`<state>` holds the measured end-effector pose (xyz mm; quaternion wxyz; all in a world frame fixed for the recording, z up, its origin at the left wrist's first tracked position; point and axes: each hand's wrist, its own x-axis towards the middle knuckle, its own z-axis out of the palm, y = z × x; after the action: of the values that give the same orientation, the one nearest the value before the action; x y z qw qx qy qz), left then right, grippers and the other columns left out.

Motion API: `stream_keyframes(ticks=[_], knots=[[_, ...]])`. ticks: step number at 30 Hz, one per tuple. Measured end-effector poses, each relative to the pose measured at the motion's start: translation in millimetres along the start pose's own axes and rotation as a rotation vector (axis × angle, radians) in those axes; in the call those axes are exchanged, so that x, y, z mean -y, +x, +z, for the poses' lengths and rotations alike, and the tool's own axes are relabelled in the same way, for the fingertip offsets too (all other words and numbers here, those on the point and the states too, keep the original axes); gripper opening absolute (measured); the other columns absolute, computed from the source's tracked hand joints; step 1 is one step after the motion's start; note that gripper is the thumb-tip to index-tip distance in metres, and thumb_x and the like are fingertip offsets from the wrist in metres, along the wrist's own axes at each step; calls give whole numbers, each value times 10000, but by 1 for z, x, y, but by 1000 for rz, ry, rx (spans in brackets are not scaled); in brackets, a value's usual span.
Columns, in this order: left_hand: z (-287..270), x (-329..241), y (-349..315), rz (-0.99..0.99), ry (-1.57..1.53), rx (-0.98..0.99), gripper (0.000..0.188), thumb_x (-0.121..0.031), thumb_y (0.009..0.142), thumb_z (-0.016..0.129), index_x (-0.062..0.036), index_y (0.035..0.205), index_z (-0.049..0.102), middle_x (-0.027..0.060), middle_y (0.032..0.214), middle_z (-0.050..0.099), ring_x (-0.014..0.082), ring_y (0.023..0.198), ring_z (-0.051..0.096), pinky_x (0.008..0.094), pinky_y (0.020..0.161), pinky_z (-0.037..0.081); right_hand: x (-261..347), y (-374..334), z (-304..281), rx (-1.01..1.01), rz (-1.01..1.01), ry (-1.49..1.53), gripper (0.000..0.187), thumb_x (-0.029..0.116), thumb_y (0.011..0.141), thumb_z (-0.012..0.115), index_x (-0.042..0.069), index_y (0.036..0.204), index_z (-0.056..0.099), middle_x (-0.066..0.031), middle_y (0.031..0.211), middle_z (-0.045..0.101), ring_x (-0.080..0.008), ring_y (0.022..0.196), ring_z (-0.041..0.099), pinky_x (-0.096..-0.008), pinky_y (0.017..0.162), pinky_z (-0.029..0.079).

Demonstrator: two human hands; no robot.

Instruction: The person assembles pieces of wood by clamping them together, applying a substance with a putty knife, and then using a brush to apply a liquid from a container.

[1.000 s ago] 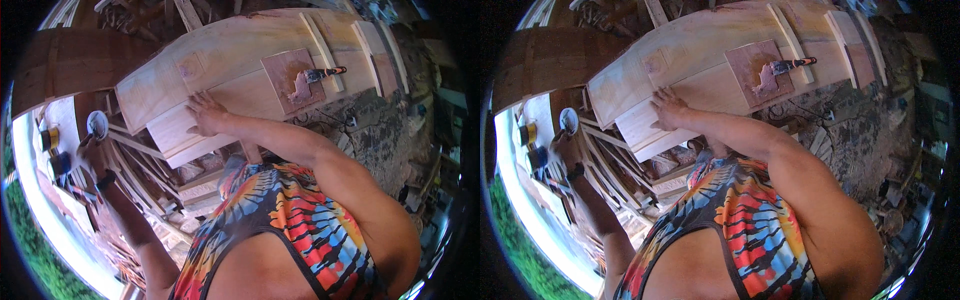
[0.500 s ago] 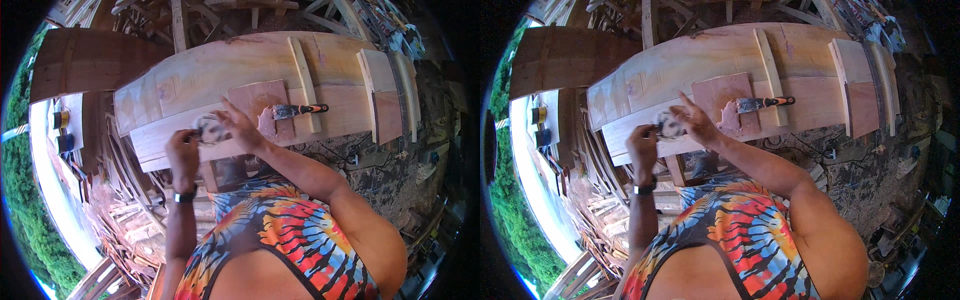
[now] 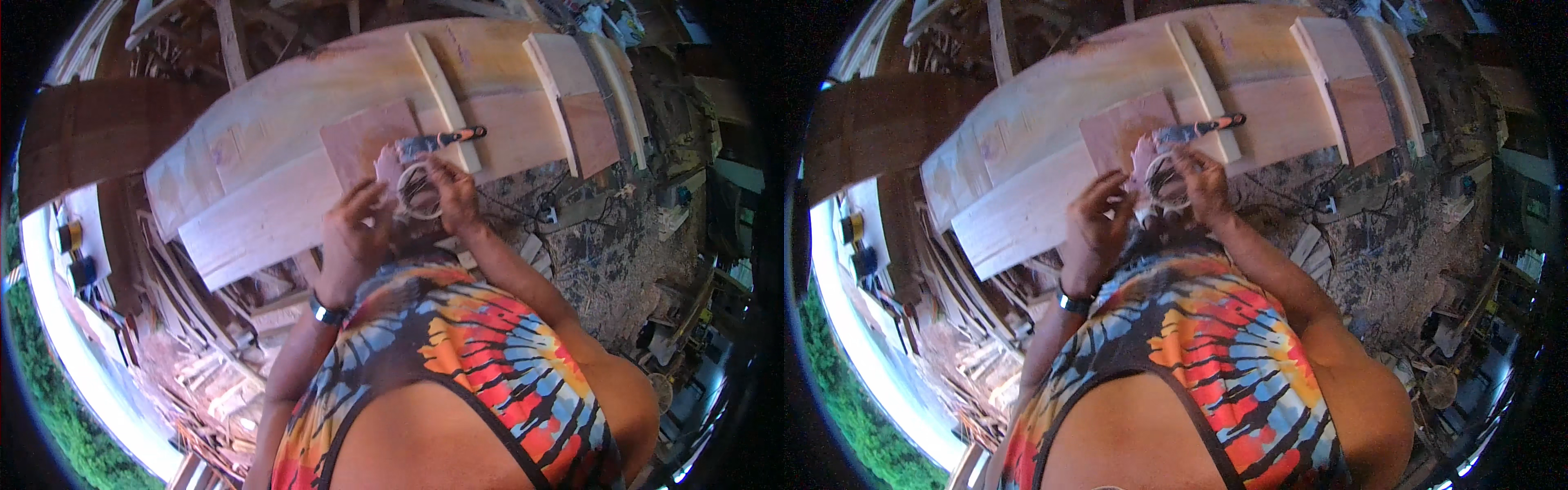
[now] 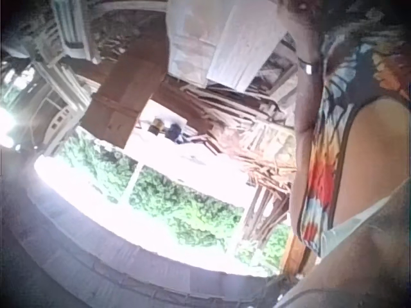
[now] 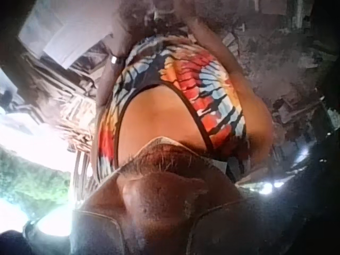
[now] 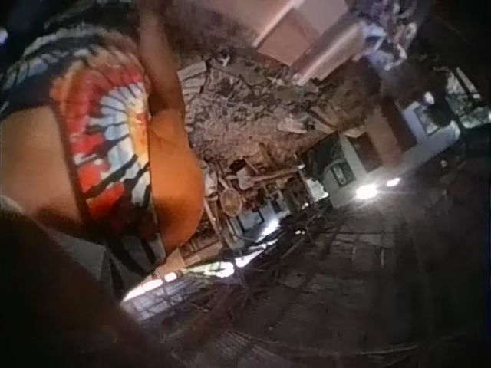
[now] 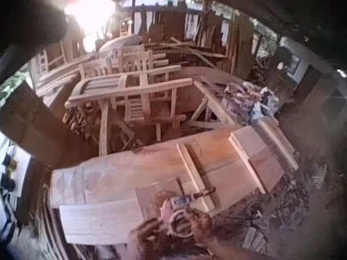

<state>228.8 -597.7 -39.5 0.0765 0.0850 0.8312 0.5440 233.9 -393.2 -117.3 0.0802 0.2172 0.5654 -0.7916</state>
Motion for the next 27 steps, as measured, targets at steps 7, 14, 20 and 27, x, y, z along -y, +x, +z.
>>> stream_keyframes(ticks=[7, 14, 20, 27], knots=[[-45, 152, -134, -232, 214, 379, 340, -200, 903, 691, 14, 1166, 668, 224, 1108, 680, 344, 956, 677, 407, 854, 535, -9, -8, -18, -127, -164, 35, 273, 240, 1016, 605, 21, 1156, 687, -53, 951, 727, -121, 795, 699, -273, 657, 597], [-47, 197, -237, -647, -57, 524, 413, -280, 942, 631, 31, 1214, 634, 187, 1184, 669, 318, 1141, 616, 427, 980, 461, 15, -19, -32, -196, -187, -81, 242, 222, 998, 628, 23, 1109, 708, -45, 931, 716, -112, 801, 680, -264, 719, 567], [-75, 182, -225, -925, -807, 390, 440, -290, 957, 590, 37, 1249, 619, 180, 1221, 655, 318, 1147, 604, 426, 1027, 433, 46, -39, -42, -245, -261, -89, 276, 291, 973, 675, 38, 1059, 743, -18, 911, 715, -89, 783, 634, -255, 704, 526], [-58, 124, -100, -724, -376, -41, 332, -251, 955, 677, 30, 1132, 672, 74, 942, 692, 135, 768, 634, 262, 616, 493, 47, -72, -101, -420, -295, 65, 265, 245, 959, 672, 11, 1067, 735, -26, 927, 722, -95, 848, 635, -269, 794, 513]])
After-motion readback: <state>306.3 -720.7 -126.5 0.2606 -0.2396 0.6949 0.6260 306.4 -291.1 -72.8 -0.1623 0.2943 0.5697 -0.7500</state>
